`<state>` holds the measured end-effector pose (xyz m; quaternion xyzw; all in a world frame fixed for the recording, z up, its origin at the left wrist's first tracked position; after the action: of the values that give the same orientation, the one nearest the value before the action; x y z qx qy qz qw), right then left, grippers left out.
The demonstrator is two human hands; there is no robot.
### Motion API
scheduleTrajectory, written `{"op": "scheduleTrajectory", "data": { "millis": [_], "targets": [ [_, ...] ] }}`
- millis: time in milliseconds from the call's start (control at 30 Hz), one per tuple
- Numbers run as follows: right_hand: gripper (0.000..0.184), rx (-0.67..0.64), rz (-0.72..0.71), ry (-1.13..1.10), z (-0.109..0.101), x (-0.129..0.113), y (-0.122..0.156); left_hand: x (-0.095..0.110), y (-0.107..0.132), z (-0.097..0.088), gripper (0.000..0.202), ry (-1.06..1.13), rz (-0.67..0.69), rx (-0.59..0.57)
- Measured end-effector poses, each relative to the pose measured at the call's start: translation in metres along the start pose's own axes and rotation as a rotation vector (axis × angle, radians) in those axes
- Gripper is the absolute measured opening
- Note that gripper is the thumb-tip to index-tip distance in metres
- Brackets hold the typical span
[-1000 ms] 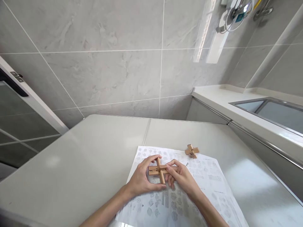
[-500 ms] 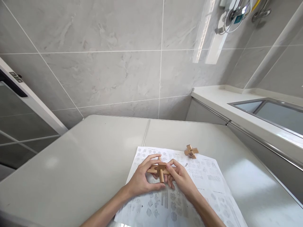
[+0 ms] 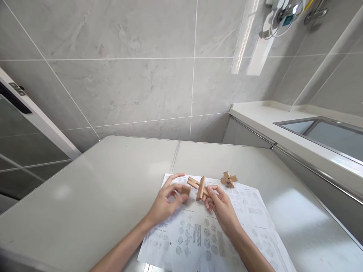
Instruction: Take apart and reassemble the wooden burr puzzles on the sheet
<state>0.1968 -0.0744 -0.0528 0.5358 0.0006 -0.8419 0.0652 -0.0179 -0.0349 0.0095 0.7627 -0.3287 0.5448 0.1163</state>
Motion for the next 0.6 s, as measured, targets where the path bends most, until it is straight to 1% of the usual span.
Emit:
{"op": "scheduleTrajectory", "data": {
  "millis": [33,67,133,200,300,433,600],
  "targets": [
    [0.042,0.023,-0.004,-0.029,-0.003,0.000,-0.001,-0.005,-0.002,-0.010,0.022,-0.017,-0.049,0.085],
    [0.042,0.038,-0.005,-0.049,-0.006,-0.001,-0.001,-0.012,-0.004,-0.019,0.026,-0.055,-0.118,0.141],
    [0.042,0.051,-0.003,-0.071,-0.009,-0.001,-0.002,-0.025,-0.007,-0.032,0.031,-0.225,-0.215,0.197],
    [0.042,0.057,-0.003,-0.078,-0.010,-0.001,-0.003,-0.037,-0.008,-0.038,0.029,-0.300,-0.233,0.213],
    [0.041,0.048,-0.001,-0.077,-0.009,-0.001,-0.002,-0.049,-0.009,-0.037,0.026,-0.399,-0.224,0.213],
    [0.041,0.012,0.014,-0.049,-0.005,-0.002,-0.001,-0.056,-0.009,-0.032,0.022,-0.523,-0.206,0.229],
    [0.041,0.001,0.025,-0.056,-0.002,-0.003,0.000,-0.064,-0.010,-0.034,0.019,-0.630,-0.255,0.336]
  ]
}}
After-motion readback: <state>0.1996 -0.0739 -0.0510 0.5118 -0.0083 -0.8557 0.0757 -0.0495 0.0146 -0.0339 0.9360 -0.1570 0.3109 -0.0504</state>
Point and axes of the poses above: each hand's wrist, its own y-axis away from the middle knuckle, its own z-axis out of the palm, x = y × z, the point moved 3 cm from there along -y, towards the middle knuckle, and after that the axes turned 13 degrees about -x, right-handed, at the moved point
